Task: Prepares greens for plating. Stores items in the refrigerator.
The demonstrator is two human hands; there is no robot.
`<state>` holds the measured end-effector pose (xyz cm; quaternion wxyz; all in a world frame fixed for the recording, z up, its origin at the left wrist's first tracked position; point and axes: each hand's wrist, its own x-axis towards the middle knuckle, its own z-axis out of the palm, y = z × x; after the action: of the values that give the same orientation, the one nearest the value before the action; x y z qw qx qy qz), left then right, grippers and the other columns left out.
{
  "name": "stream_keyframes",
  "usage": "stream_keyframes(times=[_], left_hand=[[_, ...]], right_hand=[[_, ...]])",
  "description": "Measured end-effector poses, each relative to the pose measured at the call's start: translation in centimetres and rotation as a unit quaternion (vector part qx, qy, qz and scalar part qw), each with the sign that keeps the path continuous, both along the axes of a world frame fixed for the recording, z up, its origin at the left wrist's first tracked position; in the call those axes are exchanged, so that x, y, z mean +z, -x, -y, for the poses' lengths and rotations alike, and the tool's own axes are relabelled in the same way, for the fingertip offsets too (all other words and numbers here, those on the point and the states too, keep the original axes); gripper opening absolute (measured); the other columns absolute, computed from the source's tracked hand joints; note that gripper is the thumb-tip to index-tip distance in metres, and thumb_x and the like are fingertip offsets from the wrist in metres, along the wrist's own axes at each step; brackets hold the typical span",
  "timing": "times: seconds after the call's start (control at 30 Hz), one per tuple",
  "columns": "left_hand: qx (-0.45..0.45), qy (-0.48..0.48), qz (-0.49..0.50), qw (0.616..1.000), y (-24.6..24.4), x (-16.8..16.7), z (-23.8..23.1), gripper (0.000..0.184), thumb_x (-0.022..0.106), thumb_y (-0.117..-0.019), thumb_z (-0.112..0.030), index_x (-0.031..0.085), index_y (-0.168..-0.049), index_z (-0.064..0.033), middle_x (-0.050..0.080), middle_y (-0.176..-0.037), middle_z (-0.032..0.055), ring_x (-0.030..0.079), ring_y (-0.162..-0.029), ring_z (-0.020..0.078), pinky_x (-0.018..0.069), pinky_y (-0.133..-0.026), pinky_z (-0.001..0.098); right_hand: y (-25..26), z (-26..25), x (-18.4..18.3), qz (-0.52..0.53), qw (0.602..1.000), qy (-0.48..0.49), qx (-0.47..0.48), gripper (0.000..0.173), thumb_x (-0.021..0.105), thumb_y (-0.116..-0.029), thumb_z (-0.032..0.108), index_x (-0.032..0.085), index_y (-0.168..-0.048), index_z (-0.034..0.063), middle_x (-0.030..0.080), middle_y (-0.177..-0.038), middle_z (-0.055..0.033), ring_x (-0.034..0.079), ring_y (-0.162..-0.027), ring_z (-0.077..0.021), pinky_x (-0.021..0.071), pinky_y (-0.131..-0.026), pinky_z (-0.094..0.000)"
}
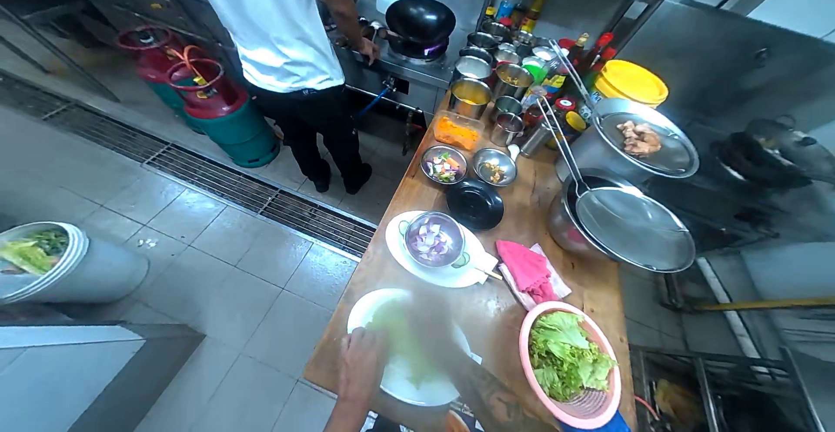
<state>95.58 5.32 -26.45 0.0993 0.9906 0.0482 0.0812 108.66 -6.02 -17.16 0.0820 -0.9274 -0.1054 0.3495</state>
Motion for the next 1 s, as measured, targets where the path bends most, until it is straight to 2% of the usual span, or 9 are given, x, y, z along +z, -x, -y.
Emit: stream_keyframes(times=[0.17, 0.23, 0.3, 0.4, 0.53, 0.67, 0.83, 0.93, 1.0], left_hand=[[-0.019, -0.031, 0.044, 0.998, 0.5, -1.0, 0.1, 0.024, 0.072, -0.0912, -0.028, 0.079, -0.113, -0.0223, 0.073, -0.087, 0.0104, 0.072, -0.086, 0.0331, 0.0565, -0.079, 0.0524], [-0.026, -0.038, 0.05, 0.998, 0.6, -1.3, 0.0, 0.023, 0.07, -0.0921, -0.027, 0.08, -0.113, -0.0254, 0.072, -0.087, 0.0092, 0.071, -0.086, 0.0318, 0.0562, -0.079, 0.0511], [-0.029, -0.043, 0.053, 0.997, 0.5, -1.5, -0.1, 0.023, 0.07, -0.0923, -0.03, 0.08, -0.112, -0.0266, 0.072, -0.086, 0.0083, 0.071, -0.085, 0.0306, 0.056, -0.078, 0.0503], [-0.035, -0.045, 0.052, 0.997, 0.4, -1.1, -0.1, 0.024, 0.07, -0.0919, -0.036, 0.081, -0.111, -0.0261, 0.072, -0.085, 0.0085, 0.071, -0.084, 0.031, 0.0561, -0.077, 0.0513], [-0.034, -0.049, 0.027, 0.998, 0.5, -1.0, -0.3, 0.03, 0.07, -0.0908, -0.044, 0.079, -0.116, -0.0297, 0.073, -0.088, 0.0075, 0.071, -0.088, 0.0306, 0.0549, -0.08, 0.0522], [-0.035, -0.048, 0.01, 0.998, 0.6, -1.0, -0.4, 0.031, 0.072, -0.09, -0.044, 0.079, -0.117, -0.0304, 0.073, -0.09, 0.0085, 0.071, -0.088, 0.0313, 0.0547, -0.082, 0.0523], [-0.043, -0.041, 0.014, 0.998, 0.5, -0.7, -0.3, 0.031, 0.073, -0.0894, -0.04, 0.079, -0.117, -0.0262, 0.074, -0.091, 0.0115, 0.071, -0.088, 0.0342, 0.0547, -0.082, 0.0549], [-0.04, -0.039, 0.009, 0.998, 0.1, -0.1, 0.0, 0.026, 0.074, -0.0888, -0.037, 0.081, -0.11, -0.0237, 0.073, -0.089, 0.0124, 0.071, -0.089, 0.0341, 0.0538, -0.084, 0.0554], [-0.033, -0.04, -0.009, 0.999, 0.1, -0.1, 0.3, 0.027, 0.072, -0.0897, -0.037, 0.081, -0.112, -0.0243, 0.073, -0.09, 0.0112, 0.071, -0.09, 0.0331, 0.0525, -0.087, 0.0546]], right_hand=[[0.5, 0.5, -2.1, 0.017, 0.999, -0.023, -0.023, 0.057, 0.047, -0.1061, 0.043, 0.051, -0.148, 0.0042, 0.054, -0.15, -0.0171, 0.051, -0.14, -0.0331, 0.0379, -0.115, -0.052], [0.4, 0.9, -2.7, 0.01, 0.999, -0.038, -0.026, 0.056, 0.051, -0.1038, 0.046, 0.056, -0.142, 0.0046, 0.056, -0.148, -0.0173, 0.053, -0.137, -0.0327, 0.0401, -0.113, -0.0518], [0.4, 1.5, -3.5, 0.014, 0.999, -0.05, -0.011, 0.061, 0.059, -0.0954, 0.055, 0.063, -0.132, 0.0061, 0.058, -0.144, -0.0169, 0.056, -0.133, -0.0321, 0.0436, -0.109, -0.0517], [0.3, 1.5, -2.0, -0.028, 0.998, -0.017, 0.049, 0.073, 0.073, -0.0826, 0.058, 0.061, -0.131, 0.005, 0.056, -0.142, -0.0196, 0.052, -0.134, -0.0362, 0.0429, -0.107, -0.0557], [0.4, 0.3, -0.6, -0.048, 0.995, 0.036, 0.081, 0.079, 0.078, -0.0849, 0.04, 0.048, -0.148, 0.0015, 0.05, -0.15, -0.0226, 0.045, -0.141, -0.0408, 0.0337, -0.114, -0.0617], [0.4, -0.9, -0.3, -0.033, 0.992, 0.074, 0.101, 0.076, 0.079, -0.0828, 0.036, 0.05, -0.145, 0.0027, 0.053, -0.148, -0.0203, 0.048, -0.138, -0.0397, 0.0329, -0.113, -0.062], [1.0, -2.1, 8.7, -0.089, 0.984, 0.087, 0.126, 0.074, 0.07, -0.096, 0.033, 0.038, -0.153, -0.0026, 0.041, -0.157, -0.026, 0.038, -0.146, -0.0411, 0.0279, -0.12, -0.0552], [0.4, -0.9, 8.7, -0.093, 0.989, 0.047, 0.108, 0.067, 0.067, -0.0977, 0.043, 0.049, -0.145, -0.0014, 0.048, -0.153, -0.022, 0.043, -0.144, -0.0347, 0.0318, -0.119, -0.0489], [0.3, 2.0, 3.9, -0.018, 0.989, -0.009, 0.148, 0.068, 0.067, -0.0926, 0.056, 0.06, -0.131, 0.0003, 0.06, -0.137, -0.0214, 0.056, -0.131, -0.0345, 0.0412, -0.112, -0.0491]])
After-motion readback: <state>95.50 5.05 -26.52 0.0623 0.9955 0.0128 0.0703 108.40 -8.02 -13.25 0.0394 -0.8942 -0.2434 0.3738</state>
